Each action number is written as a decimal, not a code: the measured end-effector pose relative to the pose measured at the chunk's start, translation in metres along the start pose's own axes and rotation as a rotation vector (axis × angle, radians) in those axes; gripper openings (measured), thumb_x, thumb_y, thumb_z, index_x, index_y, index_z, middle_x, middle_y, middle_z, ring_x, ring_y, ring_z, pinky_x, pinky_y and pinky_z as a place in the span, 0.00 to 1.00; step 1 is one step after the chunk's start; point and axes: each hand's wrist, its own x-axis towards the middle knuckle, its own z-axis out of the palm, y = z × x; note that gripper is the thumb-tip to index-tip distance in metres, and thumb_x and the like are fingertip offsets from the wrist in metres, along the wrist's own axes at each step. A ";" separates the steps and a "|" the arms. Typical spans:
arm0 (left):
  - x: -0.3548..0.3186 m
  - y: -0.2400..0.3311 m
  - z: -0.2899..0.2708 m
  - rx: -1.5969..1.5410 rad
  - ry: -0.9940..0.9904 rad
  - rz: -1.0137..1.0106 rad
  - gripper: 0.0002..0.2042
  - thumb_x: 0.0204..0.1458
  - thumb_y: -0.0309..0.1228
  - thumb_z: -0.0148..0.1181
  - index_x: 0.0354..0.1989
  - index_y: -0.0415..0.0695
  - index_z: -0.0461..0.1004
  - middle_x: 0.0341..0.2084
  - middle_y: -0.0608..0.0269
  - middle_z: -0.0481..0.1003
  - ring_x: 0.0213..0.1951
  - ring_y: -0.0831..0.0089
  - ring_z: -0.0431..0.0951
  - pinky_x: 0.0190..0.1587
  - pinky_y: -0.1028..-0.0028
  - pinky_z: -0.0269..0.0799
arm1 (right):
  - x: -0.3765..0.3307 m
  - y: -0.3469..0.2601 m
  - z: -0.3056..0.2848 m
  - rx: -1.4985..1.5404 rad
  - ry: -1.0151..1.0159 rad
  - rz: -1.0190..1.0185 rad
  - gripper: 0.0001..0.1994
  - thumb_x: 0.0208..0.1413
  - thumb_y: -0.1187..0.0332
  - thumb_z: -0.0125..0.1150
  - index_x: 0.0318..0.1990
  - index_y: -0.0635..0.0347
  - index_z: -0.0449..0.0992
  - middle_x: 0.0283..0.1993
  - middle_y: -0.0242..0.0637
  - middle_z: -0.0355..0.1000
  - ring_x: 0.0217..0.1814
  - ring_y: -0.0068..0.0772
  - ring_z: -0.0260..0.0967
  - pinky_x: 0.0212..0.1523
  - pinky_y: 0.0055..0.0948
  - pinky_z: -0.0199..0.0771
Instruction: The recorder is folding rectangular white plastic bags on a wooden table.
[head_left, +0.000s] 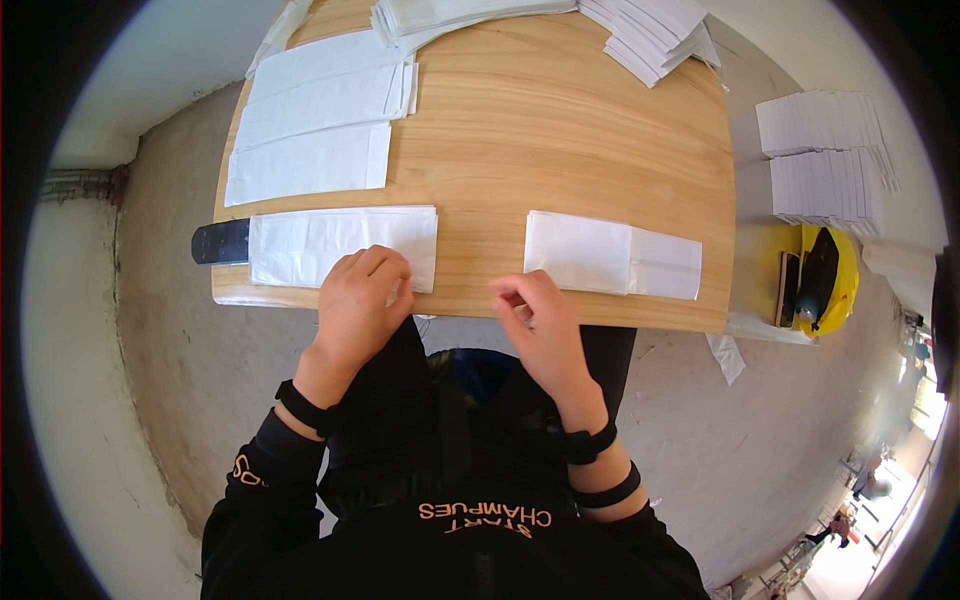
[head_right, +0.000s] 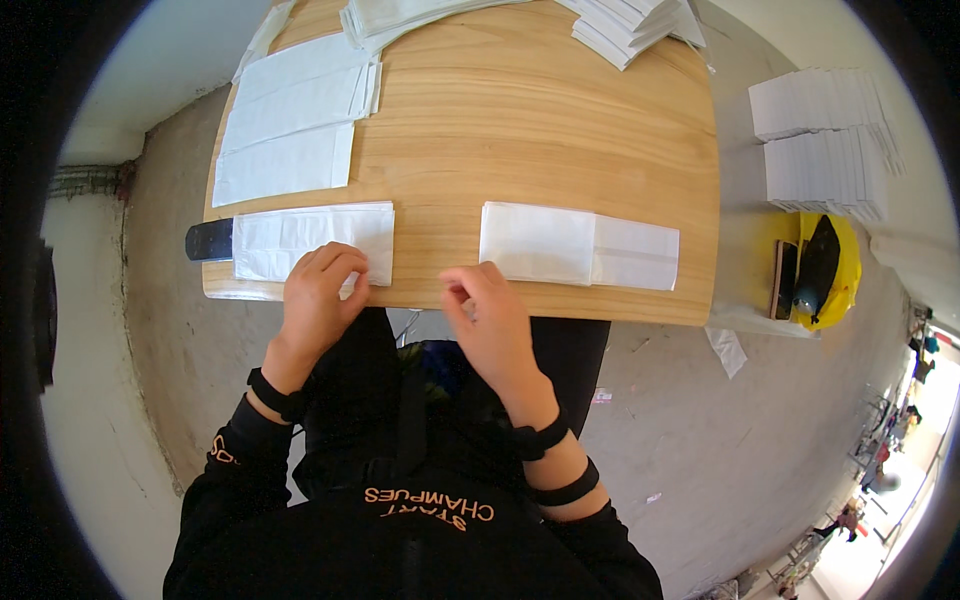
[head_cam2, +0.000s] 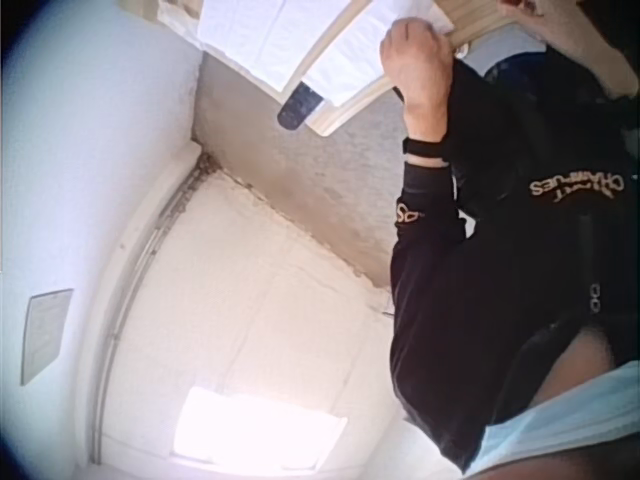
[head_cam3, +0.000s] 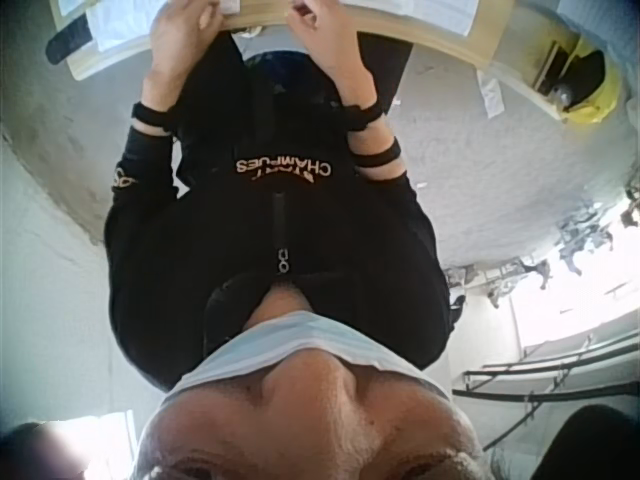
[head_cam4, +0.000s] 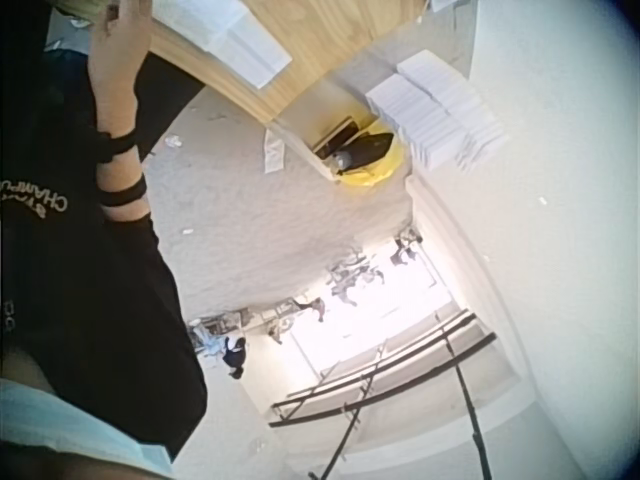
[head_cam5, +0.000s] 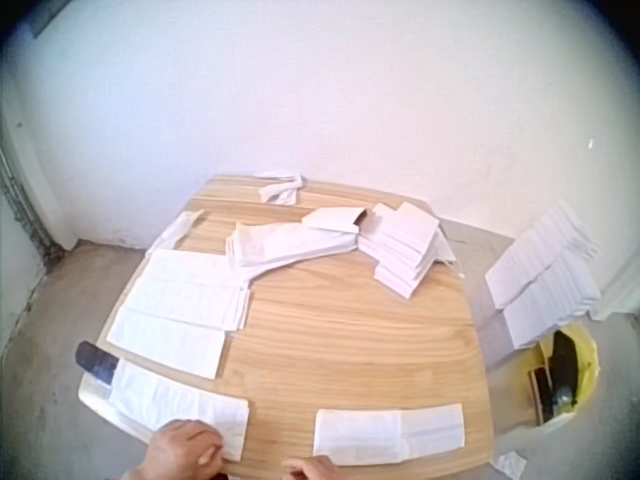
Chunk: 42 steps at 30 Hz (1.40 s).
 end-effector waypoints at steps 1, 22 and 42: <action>-0.001 0.001 -0.001 -0.018 0.026 -0.029 0.07 0.39 0.20 0.62 0.27 0.43 0.72 0.30 0.62 0.74 0.33 0.60 0.76 0.37 0.67 0.71 | 0.002 -0.002 0.007 0.000 0.000 0.000 0.09 0.52 0.75 0.61 0.41 0.59 0.75 0.33 0.38 0.70 0.35 0.32 0.73 0.34 0.28 0.71; -0.002 -0.009 0.005 0.000 0.012 0.081 0.10 0.35 0.19 0.63 0.26 0.42 0.70 0.31 0.62 0.73 0.34 0.60 0.74 0.38 0.67 0.70 | 0.010 -0.005 0.034 0.058 -0.046 0.073 0.07 0.52 0.73 0.61 0.39 0.61 0.75 0.32 0.40 0.70 0.35 0.36 0.73 0.36 0.31 0.73; 0.002 0.019 0.014 -0.233 0.115 -0.044 0.09 0.37 0.20 0.64 0.28 0.42 0.72 0.32 0.61 0.74 0.34 0.59 0.75 0.37 0.66 0.70 | 0.017 -0.005 0.050 0.570 -0.016 0.240 0.09 0.53 0.71 0.63 0.39 0.67 0.75 0.31 0.32 0.73 0.32 0.19 0.68 0.35 0.20 0.71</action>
